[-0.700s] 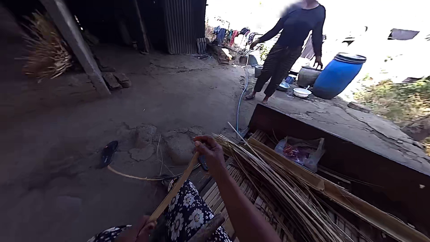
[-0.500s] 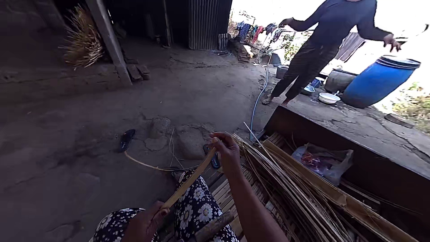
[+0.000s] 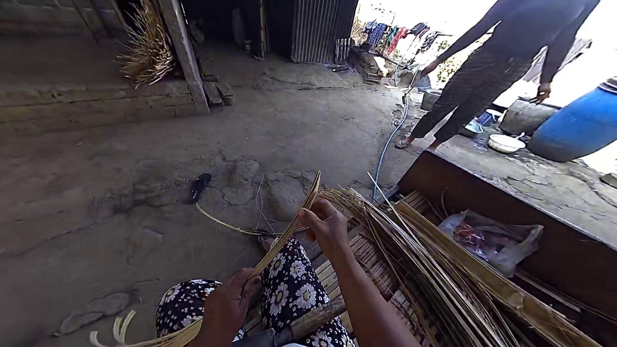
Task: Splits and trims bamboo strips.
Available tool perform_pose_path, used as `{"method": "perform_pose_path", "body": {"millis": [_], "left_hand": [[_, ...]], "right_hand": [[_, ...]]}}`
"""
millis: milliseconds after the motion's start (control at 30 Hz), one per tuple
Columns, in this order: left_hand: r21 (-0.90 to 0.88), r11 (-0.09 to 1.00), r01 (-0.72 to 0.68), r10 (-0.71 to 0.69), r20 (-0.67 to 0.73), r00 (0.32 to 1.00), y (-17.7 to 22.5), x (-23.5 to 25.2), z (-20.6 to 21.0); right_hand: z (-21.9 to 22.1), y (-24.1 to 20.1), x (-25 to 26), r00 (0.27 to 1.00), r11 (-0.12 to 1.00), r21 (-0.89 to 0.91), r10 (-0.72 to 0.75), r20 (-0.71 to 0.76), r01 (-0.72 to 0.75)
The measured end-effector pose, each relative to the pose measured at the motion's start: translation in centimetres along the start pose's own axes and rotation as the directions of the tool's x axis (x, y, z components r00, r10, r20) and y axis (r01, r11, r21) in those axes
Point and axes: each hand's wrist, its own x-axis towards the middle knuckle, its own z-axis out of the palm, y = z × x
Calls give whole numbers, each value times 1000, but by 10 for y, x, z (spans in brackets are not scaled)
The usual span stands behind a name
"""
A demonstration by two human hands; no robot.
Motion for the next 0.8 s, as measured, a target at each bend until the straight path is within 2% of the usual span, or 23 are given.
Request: {"method": "perform_pose_path", "body": {"millis": [167,300,367,500,600,800], "left_hand": [[2,1000,-5,5,5,1000,0,-2,-2],[6,1000,4,-4,12,1000,0,-1,-3],[12,1000,12,-12,4,1000,1,-1,-3],[14,1000,19,-19,12,1000,2,-1,-2],[-2,1000,5,-5,24,1000,2,-1,-1],[-64,996,62,-54,117,992,1,-3,-11]], "right_hand": [[-1,-5,-1,997,979,188,68,48,-76],[-2,-3,-3,995,961,259,94,22,-96],[-2,-2,-4,998,963,263,61,-31,-51],[-1,1,-3,985,971,202,-100,-141,128],[-3,-1,-2,991,982,152,-101,-87,113],[-6,-2,-1,997,957,278,-71,-31,77]]}}
